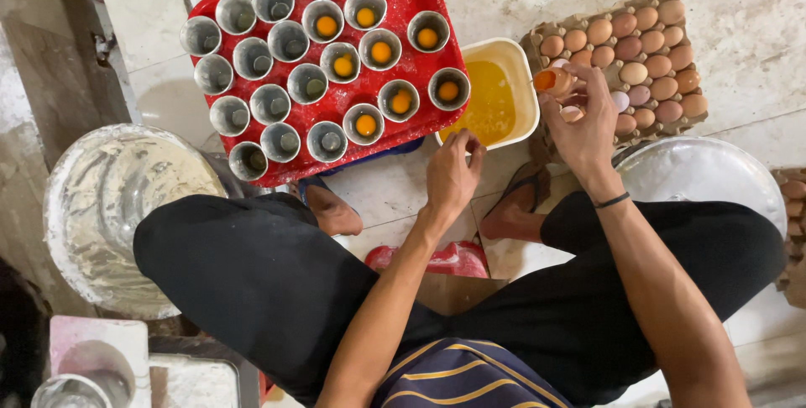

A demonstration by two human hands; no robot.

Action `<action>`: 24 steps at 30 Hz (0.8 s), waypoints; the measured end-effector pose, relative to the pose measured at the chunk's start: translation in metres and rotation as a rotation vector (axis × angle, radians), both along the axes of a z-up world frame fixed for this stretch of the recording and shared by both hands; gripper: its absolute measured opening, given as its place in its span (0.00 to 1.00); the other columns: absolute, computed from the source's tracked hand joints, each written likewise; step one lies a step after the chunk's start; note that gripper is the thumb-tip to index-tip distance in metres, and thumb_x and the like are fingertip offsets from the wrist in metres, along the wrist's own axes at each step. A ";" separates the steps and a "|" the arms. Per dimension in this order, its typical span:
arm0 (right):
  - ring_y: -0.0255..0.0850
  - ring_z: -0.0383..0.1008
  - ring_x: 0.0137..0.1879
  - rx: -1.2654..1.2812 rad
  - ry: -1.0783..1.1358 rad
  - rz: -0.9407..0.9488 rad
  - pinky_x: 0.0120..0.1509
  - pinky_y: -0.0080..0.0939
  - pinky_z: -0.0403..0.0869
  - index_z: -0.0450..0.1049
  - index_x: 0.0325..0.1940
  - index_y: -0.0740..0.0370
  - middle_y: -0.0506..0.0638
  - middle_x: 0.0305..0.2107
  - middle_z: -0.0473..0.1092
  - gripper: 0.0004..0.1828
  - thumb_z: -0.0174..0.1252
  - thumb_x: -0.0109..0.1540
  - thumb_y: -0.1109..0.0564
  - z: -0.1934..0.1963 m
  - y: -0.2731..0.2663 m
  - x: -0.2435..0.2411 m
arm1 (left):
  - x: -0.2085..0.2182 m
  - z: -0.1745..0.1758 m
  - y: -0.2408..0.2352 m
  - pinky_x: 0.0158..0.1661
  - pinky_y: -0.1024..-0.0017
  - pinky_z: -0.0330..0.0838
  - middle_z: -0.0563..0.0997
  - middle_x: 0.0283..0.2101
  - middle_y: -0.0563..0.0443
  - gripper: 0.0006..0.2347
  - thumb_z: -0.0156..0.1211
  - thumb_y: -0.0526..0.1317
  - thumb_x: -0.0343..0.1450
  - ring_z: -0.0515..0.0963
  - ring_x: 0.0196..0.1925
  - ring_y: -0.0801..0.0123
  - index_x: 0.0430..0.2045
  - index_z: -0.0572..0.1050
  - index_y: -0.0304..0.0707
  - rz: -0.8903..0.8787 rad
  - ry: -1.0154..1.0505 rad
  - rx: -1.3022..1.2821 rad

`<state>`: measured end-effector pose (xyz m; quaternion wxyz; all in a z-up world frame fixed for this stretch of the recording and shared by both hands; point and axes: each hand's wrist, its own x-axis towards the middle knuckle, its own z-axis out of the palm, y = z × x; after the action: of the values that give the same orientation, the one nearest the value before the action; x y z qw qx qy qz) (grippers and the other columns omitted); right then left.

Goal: The person sits on the floor and cracks eggs one by one, separating the yolks into individual cups arranged on a red tray while discarding the whites into a separate container. The person handles eggs from a large carton and places the yolks into the cups systematically.

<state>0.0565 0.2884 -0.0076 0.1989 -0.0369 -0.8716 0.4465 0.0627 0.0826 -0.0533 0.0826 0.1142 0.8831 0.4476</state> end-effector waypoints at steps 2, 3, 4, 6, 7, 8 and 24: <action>0.56 0.73 0.41 0.018 -0.059 0.023 0.46 0.51 0.75 0.68 0.62 0.65 0.61 0.37 0.65 0.25 0.66 0.62 0.64 0.004 -0.004 -0.002 | 0.000 -0.002 0.001 0.37 0.58 0.77 0.75 0.31 0.47 0.03 0.57 0.38 0.69 0.82 0.38 0.50 0.30 0.70 0.43 0.002 -0.013 -0.009; 0.54 0.73 0.39 0.037 -0.118 0.044 0.44 0.52 0.74 0.69 0.63 0.63 0.60 0.34 0.67 0.25 0.65 0.62 0.63 0.006 -0.006 -0.003 | 0.000 -0.003 0.001 0.36 0.58 0.77 0.75 0.31 0.46 0.03 0.57 0.38 0.70 0.82 0.37 0.49 0.29 0.70 0.42 0.003 -0.026 -0.018; 0.54 0.73 0.39 0.038 -0.117 0.050 0.44 0.52 0.74 0.69 0.63 0.63 0.60 0.34 0.67 0.25 0.65 0.62 0.63 0.009 -0.015 -0.007 | 0.001 -0.005 0.000 0.36 0.58 0.77 0.75 0.31 0.46 0.03 0.57 0.38 0.70 0.82 0.37 0.49 0.29 0.70 0.42 0.008 -0.026 -0.018; 0.51 0.75 0.39 0.016 -0.138 0.101 0.46 0.51 0.75 0.70 0.60 0.59 0.57 0.34 0.69 0.26 0.67 0.59 0.61 0.014 -0.033 -0.015 | 0.001 -0.009 0.000 0.35 0.63 0.78 0.76 0.32 0.47 0.03 0.55 0.38 0.72 0.83 0.37 0.53 0.29 0.71 0.41 -0.004 -0.076 -0.070; 0.51 0.75 0.39 0.018 -0.137 0.104 0.46 0.51 0.75 0.70 0.60 0.59 0.57 0.34 0.69 0.26 0.67 0.59 0.61 0.006 -0.040 -0.020 | -0.001 -0.007 -0.001 0.35 0.63 0.78 0.76 0.32 0.47 0.03 0.55 0.38 0.72 0.83 0.37 0.53 0.29 0.71 0.41 -0.001 -0.075 -0.068; 0.52 0.76 0.40 -0.006 -0.090 0.159 0.47 0.48 0.75 0.72 0.58 0.58 0.57 0.36 0.70 0.26 0.68 0.56 0.63 -0.002 -0.046 -0.024 | -0.002 -0.005 -0.002 0.35 0.61 0.79 0.76 0.32 0.46 0.03 0.53 0.38 0.72 0.83 0.37 0.52 0.30 0.71 0.41 -0.020 -0.139 -0.090; 0.56 0.72 0.42 0.418 -0.006 0.292 0.45 0.54 0.75 0.73 0.55 0.62 0.59 0.46 0.65 0.24 0.67 0.55 0.64 -0.038 -0.080 -0.062 | -0.004 -0.006 -0.008 0.33 0.56 0.79 0.78 0.31 0.45 0.02 0.55 0.37 0.70 0.84 0.34 0.48 0.32 0.71 0.42 0.068 -0.127 -0.052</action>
<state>-0.0052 0.2083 -0.0460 0.1328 0.1301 -0.9417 0.2803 0.0583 0.0749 -0.0598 0.1262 0.0533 0.8908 0.4332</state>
